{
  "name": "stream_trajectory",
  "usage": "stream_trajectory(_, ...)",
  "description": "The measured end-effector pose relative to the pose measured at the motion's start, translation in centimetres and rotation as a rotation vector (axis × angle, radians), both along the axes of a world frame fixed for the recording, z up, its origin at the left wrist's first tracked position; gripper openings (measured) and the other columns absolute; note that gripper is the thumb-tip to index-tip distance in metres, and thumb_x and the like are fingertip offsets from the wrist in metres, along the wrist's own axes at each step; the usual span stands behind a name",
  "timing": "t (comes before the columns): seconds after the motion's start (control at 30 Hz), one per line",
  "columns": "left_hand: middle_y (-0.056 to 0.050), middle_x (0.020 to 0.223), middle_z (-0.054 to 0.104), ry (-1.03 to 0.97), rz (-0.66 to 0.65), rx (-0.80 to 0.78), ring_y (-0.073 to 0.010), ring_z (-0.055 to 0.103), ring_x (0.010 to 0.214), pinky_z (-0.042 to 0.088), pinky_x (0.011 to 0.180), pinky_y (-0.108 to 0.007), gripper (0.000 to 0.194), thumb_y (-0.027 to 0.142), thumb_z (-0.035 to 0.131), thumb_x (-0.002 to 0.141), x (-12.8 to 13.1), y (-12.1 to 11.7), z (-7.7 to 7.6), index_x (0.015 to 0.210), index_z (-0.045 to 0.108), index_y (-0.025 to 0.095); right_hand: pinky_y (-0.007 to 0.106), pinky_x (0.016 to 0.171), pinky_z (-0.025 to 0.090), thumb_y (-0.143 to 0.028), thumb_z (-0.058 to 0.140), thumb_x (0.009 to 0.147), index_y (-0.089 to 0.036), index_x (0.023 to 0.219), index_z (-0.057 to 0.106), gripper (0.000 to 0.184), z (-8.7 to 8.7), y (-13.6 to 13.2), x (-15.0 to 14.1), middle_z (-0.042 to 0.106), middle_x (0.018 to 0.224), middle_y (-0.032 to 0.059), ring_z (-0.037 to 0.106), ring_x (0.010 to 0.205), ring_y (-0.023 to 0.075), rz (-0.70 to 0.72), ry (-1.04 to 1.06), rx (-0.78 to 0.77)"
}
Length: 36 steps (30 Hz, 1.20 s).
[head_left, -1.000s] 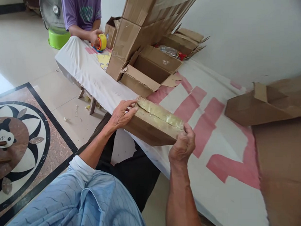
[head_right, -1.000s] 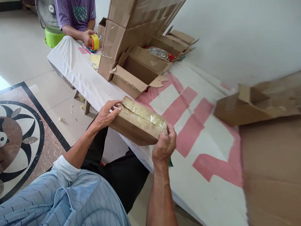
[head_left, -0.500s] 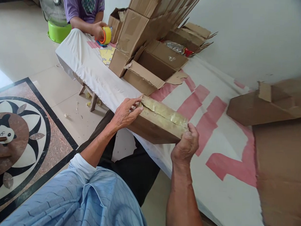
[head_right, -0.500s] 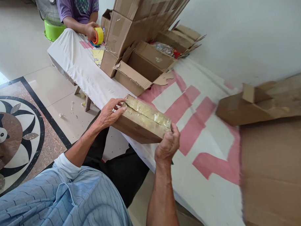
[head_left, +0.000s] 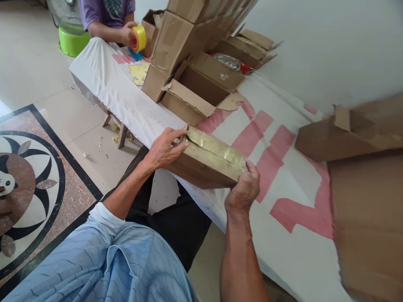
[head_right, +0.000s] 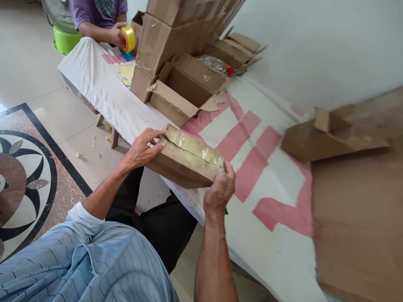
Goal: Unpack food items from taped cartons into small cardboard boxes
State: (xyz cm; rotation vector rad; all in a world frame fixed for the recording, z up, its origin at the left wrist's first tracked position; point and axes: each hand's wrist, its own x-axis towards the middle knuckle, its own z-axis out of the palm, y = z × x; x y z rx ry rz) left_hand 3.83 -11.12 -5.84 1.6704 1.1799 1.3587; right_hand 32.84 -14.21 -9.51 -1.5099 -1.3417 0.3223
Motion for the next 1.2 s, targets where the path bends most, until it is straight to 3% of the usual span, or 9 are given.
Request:
stream_trajectory(0.13, -0.01, 0.125, 0.077, 0.035, -0.011, 0.045, -0.0209, 0.071, 0.104, 0.063, 0.097, -0.035, 0.028, 0.023, 0.075, 0.099, -1.1, 0.8, 0.7, 0.126, 0.081, 0.022, 0.067, 0.137, 0.041, -0.081, 0.048, 0.102, -0.023, 0.151, 0.074, 0.081, 0.2, 0.8, -0.5, 0.071, 0.157, 0.0159, 0.059, 0.157, 0.0415, 0.018, 0.065, 0.057)
stream_trajectory(0.37, -0.004, 0.117, 0.079, 0.03, -0.019, -0.02, -0.0153, 0.071, 0.091, 0.057, 0.075, -0.023, 0.033, 0.03, 0.086, 0.088, -2.1, 3.1, 2.1, 0.119, 0.08, 0.023, 0.067, 0.14, 0.039, -0.087, 0.039, 0.11, -0.028, 0.159, 0.066, 0.081, 0.3, 2.2, 0.6, 0.066, 0.165, 0.0155, 0.054, 0.164, 0.0386, 0.131, 0.063, 0.058)
stream_trajectory(0.7, 0.004, 0.086, 0.074, 0.077, 0.019, -0.126, -0.0133, 0.067, 0.08, 0.049, 0.073, -0.035, 0.049, 0.053, 0.101, 0.079, -1.6, 2.9, 6.7, 0.106, 0.078, 0.02, 0.068, 0.142, 0.038, -0.085, 0.035, 0.114, -0.029, 0.17, 0.05, 0.082, 0.4, 3.4, 0.4, 0.058, 0.173, 0.0134, 0.05, 0.167, 0.0359, 0.272, 0.119, 0.106)
stream_trajectory(0.83, 0.003, 0.08, 0.073, 0.101, 0.089, -0.144, -0.0136, 0.063, 0.072, 0.047, 0.066, -0.034, 0.046, 0.052, 0.106, 0.071, -0.9, 2.8, 8.4, 0.096, 0.081, 0.022, 0.064, 0.141, 0.042, -0.084, 0.038, 0.114, -0.029, 0.172, 0.047, 0.08, 0.4, 4.0, 0.4, 0.057, 0.172, 0.0143, 0.052, 0.165, 0.0351, 0.316, 0.139, 0.151)
stream_trajectory(0.97, 0.002, 0.08, 0.076, 0.142, 0.159, -0.184, -0.0149, 0.062, 0.071, 0.049, 0.062, -0.031, 0.039, 0.045, 0.109, 0.068, -0.7, 3.4, 9.4, 0.085, 0.081, 0.025, 0.069, 0.142, 0.039, -0.089, 0.035, 0.113, -0.032, 0.175, 0.044, 0.085, 0.6, 4.3, 0.1, 0.053, 0.176, 0.0129, 0.048, 0.168, 0.0366, 0.356, 0.161, 0.145)
stream_trajectory(1.1, 0.003, 0.075, 0.074, 0.194, 0.235, -0.164, -0.0127, 0.06, 0.069, 0.047, 0.06, -0.026, 0.02, 0.025, 0.096, 0.071, -0.7, 4.2, 9.8, 0.081, 0.079, 0.021, 0.07, 0.14, 0.041, -0.089, 0.039, 0.112, -0.031, 0.175, 0.042, 0.085, 1.1, 3.9, -0.4, 0.053, 0.175, 0.0142, 0.049, 0.167, 0.0384, 0.368, 0.195, 0.163)
stream_trajectory(1.2, 0.002, 0.07, 0.07, 0.228, 0.26, -0.211, -0.0121, 0.057, 0.065, 0.046, 0.06, -0.025, 0.016, 0.025, 0.088, 0.068, -1.0, 4.1, 10.2, 0.077, 0.076, 0.018, 0.068, 0.137, 0.047, -0.082, 0.046, 0.114, -0.031, 0.175, 0.044, 0.08, 1.2, 3.2, -1.1, 0.056, 0.173, 0.0162, 0.054, 0.162, 0.0378, 0.356, 0.215, 0.195)
